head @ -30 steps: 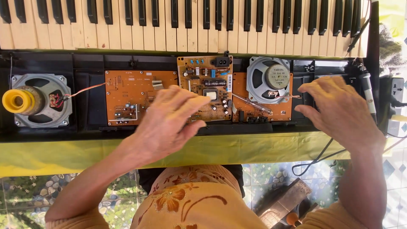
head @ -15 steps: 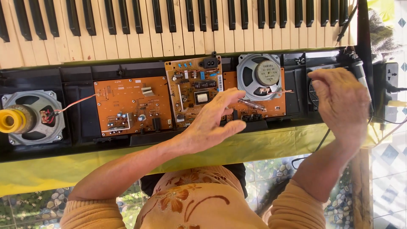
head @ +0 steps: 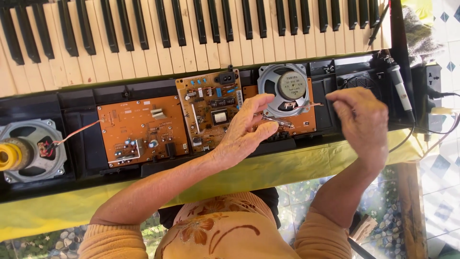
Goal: The person cleans the opened interior of an electronic keyboard. They use a brush to sweep dust from the circuit boards and speakers, reposition a speaker, and use a screwdriver on components inside the keyboard casing.
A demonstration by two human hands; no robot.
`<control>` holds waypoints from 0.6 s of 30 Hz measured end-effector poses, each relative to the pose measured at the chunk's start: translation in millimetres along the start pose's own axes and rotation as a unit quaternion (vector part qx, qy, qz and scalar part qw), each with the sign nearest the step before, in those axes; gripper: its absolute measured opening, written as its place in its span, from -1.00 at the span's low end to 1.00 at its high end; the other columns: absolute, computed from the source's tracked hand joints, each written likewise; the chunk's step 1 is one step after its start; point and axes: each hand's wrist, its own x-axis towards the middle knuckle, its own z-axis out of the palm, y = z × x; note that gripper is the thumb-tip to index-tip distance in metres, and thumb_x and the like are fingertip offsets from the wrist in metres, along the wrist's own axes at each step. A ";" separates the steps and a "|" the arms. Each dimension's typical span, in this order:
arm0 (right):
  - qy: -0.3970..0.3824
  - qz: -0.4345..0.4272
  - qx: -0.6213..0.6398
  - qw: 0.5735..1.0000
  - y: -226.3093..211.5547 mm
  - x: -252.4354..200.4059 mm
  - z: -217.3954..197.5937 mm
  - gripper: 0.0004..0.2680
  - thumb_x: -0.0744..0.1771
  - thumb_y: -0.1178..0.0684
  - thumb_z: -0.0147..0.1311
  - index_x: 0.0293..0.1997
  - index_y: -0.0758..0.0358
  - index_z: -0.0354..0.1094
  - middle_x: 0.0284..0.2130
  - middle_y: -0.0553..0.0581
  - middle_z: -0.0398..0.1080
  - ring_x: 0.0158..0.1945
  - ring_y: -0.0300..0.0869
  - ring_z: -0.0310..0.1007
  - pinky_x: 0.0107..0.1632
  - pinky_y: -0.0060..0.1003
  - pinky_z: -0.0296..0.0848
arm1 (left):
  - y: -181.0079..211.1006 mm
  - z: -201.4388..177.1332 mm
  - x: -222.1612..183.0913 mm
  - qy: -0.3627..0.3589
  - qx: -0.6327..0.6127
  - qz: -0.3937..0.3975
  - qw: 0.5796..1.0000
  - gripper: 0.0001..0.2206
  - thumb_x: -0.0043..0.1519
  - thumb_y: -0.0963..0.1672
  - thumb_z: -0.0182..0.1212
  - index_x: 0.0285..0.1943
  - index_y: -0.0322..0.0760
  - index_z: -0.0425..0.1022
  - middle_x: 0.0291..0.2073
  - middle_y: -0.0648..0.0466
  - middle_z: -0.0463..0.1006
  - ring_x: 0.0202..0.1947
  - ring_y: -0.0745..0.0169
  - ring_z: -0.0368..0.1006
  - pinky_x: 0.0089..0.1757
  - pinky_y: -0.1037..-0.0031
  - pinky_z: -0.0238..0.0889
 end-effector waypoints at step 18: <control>0.085 0.036 0.151 0.984 -9.2 -14.3 35.5 -0.93 0.44 0.26 0.15 -0.03 0.29 0.54 -0.17 0.19 0.47 -0.06 0.06 0.43 -0.05 -0.21 0.44 | -17.2 33.6 -1.4 -0.021 0.028 0.041 0.999 -0.50 0.32 0.01 0.24 0.42 -0.16 0.33 0.21 -0.12 0.45 0.27 -0.08 0.40 0.21 0.16 0.31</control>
